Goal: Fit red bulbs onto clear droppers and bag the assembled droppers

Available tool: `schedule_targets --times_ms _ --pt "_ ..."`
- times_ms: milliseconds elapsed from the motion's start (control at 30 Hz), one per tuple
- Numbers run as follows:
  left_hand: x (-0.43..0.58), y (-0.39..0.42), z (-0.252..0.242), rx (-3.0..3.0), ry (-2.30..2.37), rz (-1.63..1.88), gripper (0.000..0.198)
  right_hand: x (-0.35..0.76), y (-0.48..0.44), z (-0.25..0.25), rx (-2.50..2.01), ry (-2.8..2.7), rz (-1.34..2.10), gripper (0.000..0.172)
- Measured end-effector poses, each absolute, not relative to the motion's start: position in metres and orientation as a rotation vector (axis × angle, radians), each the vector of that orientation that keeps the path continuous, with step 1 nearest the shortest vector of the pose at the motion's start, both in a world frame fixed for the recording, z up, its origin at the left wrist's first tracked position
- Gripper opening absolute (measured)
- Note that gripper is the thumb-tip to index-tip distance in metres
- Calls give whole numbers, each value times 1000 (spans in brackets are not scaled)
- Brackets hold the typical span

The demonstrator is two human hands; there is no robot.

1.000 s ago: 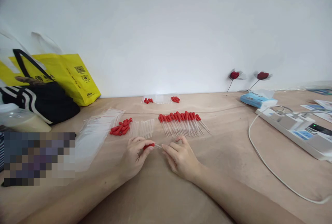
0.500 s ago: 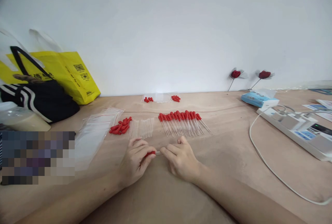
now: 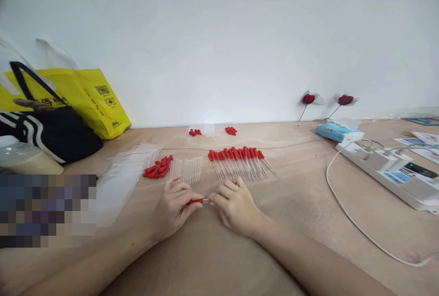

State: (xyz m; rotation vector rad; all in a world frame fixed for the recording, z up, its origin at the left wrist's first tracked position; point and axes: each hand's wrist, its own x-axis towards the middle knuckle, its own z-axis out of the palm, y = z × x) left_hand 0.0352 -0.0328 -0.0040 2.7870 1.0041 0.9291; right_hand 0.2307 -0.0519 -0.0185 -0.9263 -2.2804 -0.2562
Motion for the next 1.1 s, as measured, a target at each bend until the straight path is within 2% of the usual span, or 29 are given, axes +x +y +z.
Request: schedule_targets --times_ms 167,333,433,600,867,1100 --pt "30 -29 -2 2785 1041 847 12 230 -54 -18 -964 -2317 -383 16" --pt "19 -16 -3 2663 1461 1000 50 233 -30 -17 -1293 -2089 -240 16" --pt "13 -6 -6 2605 1689 1036 39 230 -4 -14 -1589 -1841 -105 20" --pt "5 1 -5 2599 1848 1057 13 219 23 -12 -1873 -1708 -81 12" --pt "-20 21 7 2451 2315 843 20 215 28 -16 -1896 -1733 -98 15" --pt "-30 32 3 2603 2377 713 24 197 21 -3 -1862 -1870 -109 21"
